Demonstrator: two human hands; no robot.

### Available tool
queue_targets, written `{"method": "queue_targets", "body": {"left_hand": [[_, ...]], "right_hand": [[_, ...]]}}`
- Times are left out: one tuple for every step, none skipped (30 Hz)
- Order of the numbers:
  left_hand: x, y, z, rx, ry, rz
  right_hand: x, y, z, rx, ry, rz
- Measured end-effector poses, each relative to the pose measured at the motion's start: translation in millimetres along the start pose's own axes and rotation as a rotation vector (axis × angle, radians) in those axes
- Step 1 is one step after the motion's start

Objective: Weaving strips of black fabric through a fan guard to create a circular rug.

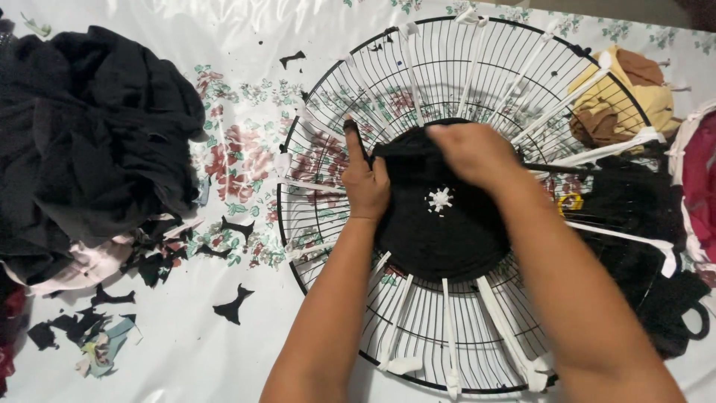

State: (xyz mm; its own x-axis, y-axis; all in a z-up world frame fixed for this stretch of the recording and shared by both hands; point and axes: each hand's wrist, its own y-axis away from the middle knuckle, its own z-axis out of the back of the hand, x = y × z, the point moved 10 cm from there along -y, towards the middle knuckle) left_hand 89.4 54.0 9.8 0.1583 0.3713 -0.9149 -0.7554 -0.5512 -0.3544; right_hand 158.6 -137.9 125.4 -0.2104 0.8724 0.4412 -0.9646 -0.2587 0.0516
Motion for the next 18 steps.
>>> {"method": "queue_targets", "body": {"left_hand": [[-0.5, -0.5, 1.0, -0.003, 0.003, 0.002], [2.4, -0.6, -2.7, 0.041, -0.003, 0.046], [4.5, -0.2, -6.4, 0.084, -0.009, 0.089], [-5.4, -1.0, -0.4, 0.079, -0.007, 0.084], [-27.7, -1.6, 3.4, 0.092, 0.032, -0.038], [-50.3, 0.8, 6.5, 0.111, 0.071, -0.161], [-58.7, -0.8, 10.8, 0.111, 0.074, -0.167], [-81.3, 2.3, 18.1, 0.086, 0.045, -0.324], [-103.0, 7.7, 24.5, 0.062, 0.015, -0.482], [-101.1, 8.3, 23.7, 0.060, 0.015, -0.486], [-99.8, 9.5, 19.5, 0.091, 0.009, -0.499], [-97.5, 12.5, 16.9, 0.124, -0.002, -0.507], [-96.8, 14.6, 16.0, 0.124, -0.007, -0.507], [-93.4, 14.0, 10.1, 0.174, -0.021, -0.483], [-89.8, 13.6, 3.8, 0.224, -0.036, -0.459], [-82.2, 15.6, -1.5, 0.237, -0.032, -0.465], [-76.0, 18.2, -5.9, 0.243, -0.026, -0.491], [-69.6, 19.9, -10.3, 0.239, -0.018, -0.514]], "right_hand": [[-23.3, -2.4, 9.9, 0.001, 0.004, 0.001], [-54.5, -4.0, 26.4, -0.051, 0.114, -0.080], [-84.7, -4.5, 44.7, -0.104, 0.225, -0.161], [-93.7, -3.4, 45.6, -0.109, 0.226, -0.155], [-100.0, -1.6, 53.0, -0.172, 0.327, -0.135], [-107.8, 3.0, 60.2, -0.236, 0.427, -0.122], [-105.2, -2.1, 49.1, -0.242, 0.427, -0.123], [-91.0, -4.1, 45.2, -0.357, 0.349, -0.005], [-77.9, -3.8, 41.7, -0.471, 0.270, 0.114], [-61.0, -3.4, 30.1, -0.474, 0.269, 0.116], [-61.7, -5.3, 17.1, -0.436, -0.214, 0.046], [-59.6, -6.2, -6.7, -0.373, -0.697, -0.028], [-50.5, -2.0, -18.4, -0.369, -0.701, -0.028], [-50.2, 0.0, -43.5, -0.303, -1.057, -0.117], [-44.6, 2.5, -70.6, -0.224, -1.411, -0.207], [-52.3, 9.3, -77.5, -0.237, -1.417, -0.212], [-57.5, 15.4, -95.0, -0.175, -1.580, -0.265], [-60.0, 19.8, -110.8, -0.102, -1.735, -0.313]]}}
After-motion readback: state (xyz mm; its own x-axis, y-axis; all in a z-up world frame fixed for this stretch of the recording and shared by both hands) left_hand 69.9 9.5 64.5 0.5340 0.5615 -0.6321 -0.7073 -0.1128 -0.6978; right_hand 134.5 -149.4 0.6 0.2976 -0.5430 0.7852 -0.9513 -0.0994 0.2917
